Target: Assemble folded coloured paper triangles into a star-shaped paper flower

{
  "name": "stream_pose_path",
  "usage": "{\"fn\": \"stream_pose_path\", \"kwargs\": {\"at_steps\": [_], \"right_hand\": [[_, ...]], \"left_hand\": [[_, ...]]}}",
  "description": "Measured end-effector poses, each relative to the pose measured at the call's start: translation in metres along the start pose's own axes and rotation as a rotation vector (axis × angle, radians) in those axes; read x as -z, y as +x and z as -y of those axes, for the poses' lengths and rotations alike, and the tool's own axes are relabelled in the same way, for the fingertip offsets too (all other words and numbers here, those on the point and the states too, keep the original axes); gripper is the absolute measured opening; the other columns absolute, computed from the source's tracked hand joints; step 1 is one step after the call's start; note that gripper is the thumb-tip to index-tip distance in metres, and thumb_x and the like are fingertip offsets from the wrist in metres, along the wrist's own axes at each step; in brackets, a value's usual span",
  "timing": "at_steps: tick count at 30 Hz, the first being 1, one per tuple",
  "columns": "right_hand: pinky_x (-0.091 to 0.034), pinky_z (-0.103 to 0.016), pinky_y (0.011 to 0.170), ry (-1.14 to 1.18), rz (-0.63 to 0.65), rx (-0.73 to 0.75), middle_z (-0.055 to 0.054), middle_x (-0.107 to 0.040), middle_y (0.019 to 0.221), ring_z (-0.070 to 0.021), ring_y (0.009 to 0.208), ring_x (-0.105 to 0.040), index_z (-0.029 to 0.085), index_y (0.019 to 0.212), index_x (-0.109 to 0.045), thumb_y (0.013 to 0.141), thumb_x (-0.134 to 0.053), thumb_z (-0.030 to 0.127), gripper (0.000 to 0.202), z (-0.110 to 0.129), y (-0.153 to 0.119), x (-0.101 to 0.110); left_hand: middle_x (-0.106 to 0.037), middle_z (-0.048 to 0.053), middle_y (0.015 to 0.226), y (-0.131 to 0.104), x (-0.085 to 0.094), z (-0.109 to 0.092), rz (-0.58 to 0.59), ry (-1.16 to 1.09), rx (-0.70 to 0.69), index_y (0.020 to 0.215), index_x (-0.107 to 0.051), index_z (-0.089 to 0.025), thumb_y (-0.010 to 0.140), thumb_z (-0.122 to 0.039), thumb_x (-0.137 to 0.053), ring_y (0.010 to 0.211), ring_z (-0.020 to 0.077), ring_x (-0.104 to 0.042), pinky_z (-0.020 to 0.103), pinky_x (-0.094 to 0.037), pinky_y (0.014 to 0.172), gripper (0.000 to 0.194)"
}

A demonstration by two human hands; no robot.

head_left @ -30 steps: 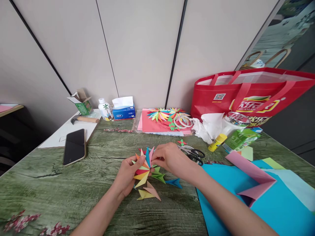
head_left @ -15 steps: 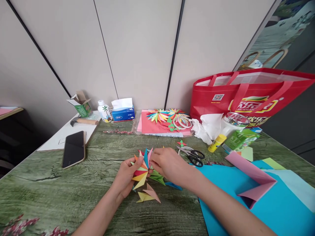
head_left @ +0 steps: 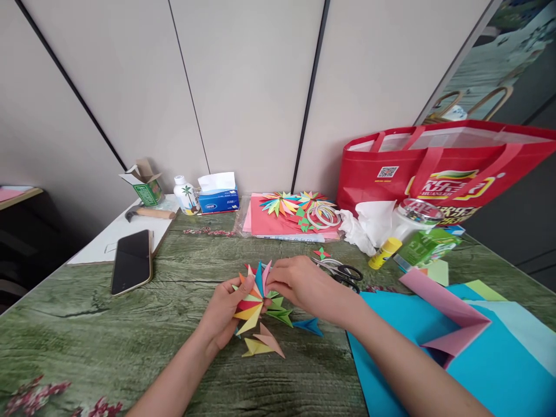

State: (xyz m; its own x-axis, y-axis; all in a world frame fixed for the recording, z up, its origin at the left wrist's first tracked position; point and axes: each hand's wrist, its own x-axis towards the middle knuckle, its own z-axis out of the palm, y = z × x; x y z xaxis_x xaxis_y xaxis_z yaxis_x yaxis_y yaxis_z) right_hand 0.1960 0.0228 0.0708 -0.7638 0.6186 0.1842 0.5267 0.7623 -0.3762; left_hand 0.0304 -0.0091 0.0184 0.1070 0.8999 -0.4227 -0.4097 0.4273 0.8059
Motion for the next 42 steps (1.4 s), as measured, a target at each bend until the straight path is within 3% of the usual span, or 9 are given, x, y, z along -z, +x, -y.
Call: {"fn": "stream_pose_path", "kwargs": {"at_steps": [6, 14, 33, 42], "right_hand": [[-0.033, -0.021, 0.06, -0.014, 0.018, 0.02, -0.006, -0.064, 0.074, -0.0122, 0.067, -0.055, 0.015, 0.078, -0.067, 0.087, -0.047, 0.02, 0.022, -0.003, -0.001, -0.001], [-0.035, -0.022, 0.062, 0.047, 0.087, 0.091, -0.006, -0.063, 0.076, -0.0119, 0.068, -0.055, 0.015, 0.086, -0.068, 0.089, -0.041, 0.019, 0.027, -0.004, -0.004, 0.009], [-0.031, -0.021, 0.064, 0.082, 0.088, 0.069, -0.002, -0.057, 0.081, -0.0106, 0.073, -0.051, 0.021, 0.087, -0.067, 0.085, -0.05, 0.021, 0.017, -0.004, -0.008, 0.01], [-0.029, -0.022, 0.062, 0.031, 0.167, 0.041, -0.002, -0.055, 0.082, -0.0127, 0.077, -0.05, 0.02, 0.084, -0.064, 0.087, -0.047, 0.025, 0.018, 0.001, -0.007, 0.017]], "left_hand": [[-0.065, 0.005, 0.056, 0.003, 0.005, 0.003, 0.04, 0.002, 0.03, 0.07, -0.062, -0.011, 0.063, -0.034, -0.071, 0.046, 0.0145, -0.06, 0.025, -0.05, 0.048, 0.026], [-0.062, 0.005, 0.062, 0.004, 0.008, 0.001, 0.189, -0.014, 0.162, 0.069, -0.062, -0.009, 0.069, -0.034, -0.066, 0.047, 0.0108, -0.057, 0.019, -0.046, 0.043, 0.025], [-0.062, 0.005, 0.058, 0.001, 0.004, 0.0, 0.212, -0.057, 0.17, 0.068, -0.063, -0.009, 0.066, -0.035, -0.069, 0.044, 0.0125, -0.058, 0.02, -0.045, 0.039, 0.027], [-0.064, 0.006, 0.06, 0.002, 0.008, 0.007, 0.256, -0.104, 0.209, 0.07, -0.064, -0.009, 0.071, -0.031, -0.065, 0.047, 0.0125, -0.06, 0.022, -0.049, 0.047, 0.022]]}}
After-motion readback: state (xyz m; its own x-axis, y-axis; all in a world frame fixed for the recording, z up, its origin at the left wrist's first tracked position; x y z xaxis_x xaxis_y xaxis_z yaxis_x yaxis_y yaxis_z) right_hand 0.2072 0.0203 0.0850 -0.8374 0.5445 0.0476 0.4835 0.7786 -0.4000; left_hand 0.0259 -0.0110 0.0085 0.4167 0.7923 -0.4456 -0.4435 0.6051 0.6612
